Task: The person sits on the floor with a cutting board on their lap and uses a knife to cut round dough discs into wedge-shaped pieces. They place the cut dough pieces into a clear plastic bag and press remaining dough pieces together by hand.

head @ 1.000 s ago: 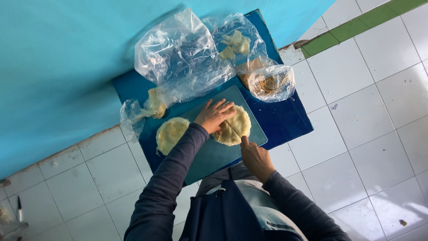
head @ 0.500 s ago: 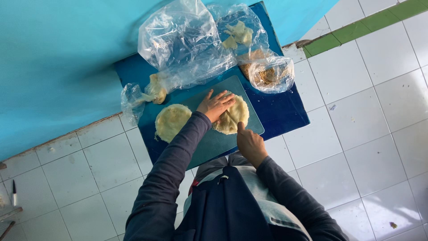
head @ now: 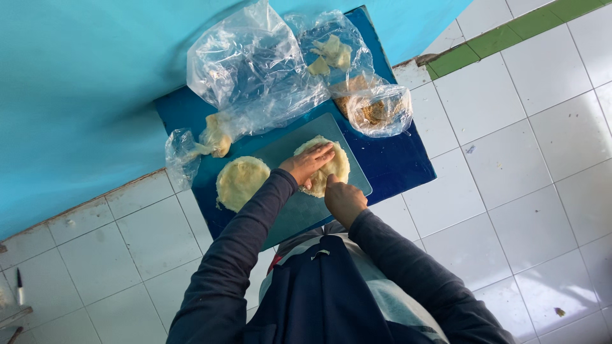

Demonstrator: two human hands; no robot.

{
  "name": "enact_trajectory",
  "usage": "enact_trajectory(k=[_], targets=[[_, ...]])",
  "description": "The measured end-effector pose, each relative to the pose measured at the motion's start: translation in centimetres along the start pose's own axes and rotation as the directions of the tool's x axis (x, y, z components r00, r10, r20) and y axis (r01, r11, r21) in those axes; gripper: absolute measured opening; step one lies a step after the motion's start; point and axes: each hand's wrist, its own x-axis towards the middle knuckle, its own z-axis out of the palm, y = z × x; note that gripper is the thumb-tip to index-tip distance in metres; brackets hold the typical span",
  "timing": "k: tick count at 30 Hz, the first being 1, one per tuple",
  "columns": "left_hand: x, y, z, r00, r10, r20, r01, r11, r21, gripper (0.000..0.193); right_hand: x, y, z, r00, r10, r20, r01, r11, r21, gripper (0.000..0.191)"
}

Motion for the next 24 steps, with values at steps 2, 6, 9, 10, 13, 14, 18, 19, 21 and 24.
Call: enact_trajectory(k=[2, 6, 9, 10, 13, 14, 18, 19, 21, 24], targets=[[0.2, 0.1, 0.2, 1.0, -0.007, 0.005, 0.007, 1.0, 0.025, 0.13, 0.1, 0.3, 0.0, 1.0, -0.01, -0.011, 0.01, 1.0, -0.002, 0.02], [0.5, 0.2, 1.6, 1.0, 0.001, -0.022, 0.0, 0.999, 0.047, 0.125, 0.0, 1.1, 2.1, 0.998, -0.028, -0.055, 0.023, 0.997, -0.079, 0.016], [0.7, 0.1, 3.0, 0.999, -0.03, -0.045, 0.033, 0.998, 0.058, 0.122, 0.1, 1.8, 4.3, 0.992, -0.016, -0.124, 0.011, 0.999, -0.046, 0.019], [0.7, -0.1, 3.3, 0.993, 0.0, -0.122, 0.011, 0.996, 0.086, 0.119, 0.5, 2.1, 4.8, 0.988, -0.018, -0.152, 0.016, 1.0, -0.016, 0.019], [0.8, -0.3, 3.6, 0.967, 0.057, -0.247, -0.022, 0.989, 0.143, 0.113, 1.2, 3.2, 5.8, 0.981, -0.015, -0.195, 0.021, 0.999, 0.029, 0.018], [0.7, -0.3, 3.6, 0.973, 0.047, -0.225, -0.014, 0.989, 0.146, 0.113, 1.3, 3.3, 6.1, 0.983, -0.015, -0.185, 0.019, 1.0, 0.018, 0.017], [0.3, -0.2, 2.2, 0.998, -0.026, -0.059, 0.03, 0.998, 0.06, 0.117, 0.7, 4.7, 6.6, 0.986, -0.026, -0.165, 0.027, 1.0, 0.006, 0.017], [0.2, 0.2, 2.1, 0.999, -0.024, -0.045, 0.026, 0.998, 0.063, 0.118, 0.5, 4.8, 6.7, 0.987, -0.029, -0.16, 0.03, 1.0, 0.003, 0.015], [0.4, 0.5, 1.7, 0.999, -0.018, -0.035, 0.021, 0.996, 0.085, 0.119, 0.5, 5.0, 6.9, 0.984, -0.044, -0.171, 0.043, 0.999, -0.011, 0.013], [0.8, 0.8, 1.7, 0.989, 0.037, -0.141, -0.027, 0.997, 0.074, 0.115, 1.4, 4.6, 7.1, 0.969, -0.062, -0.237, 0.065, 0.998, 0.002, 0.015]])
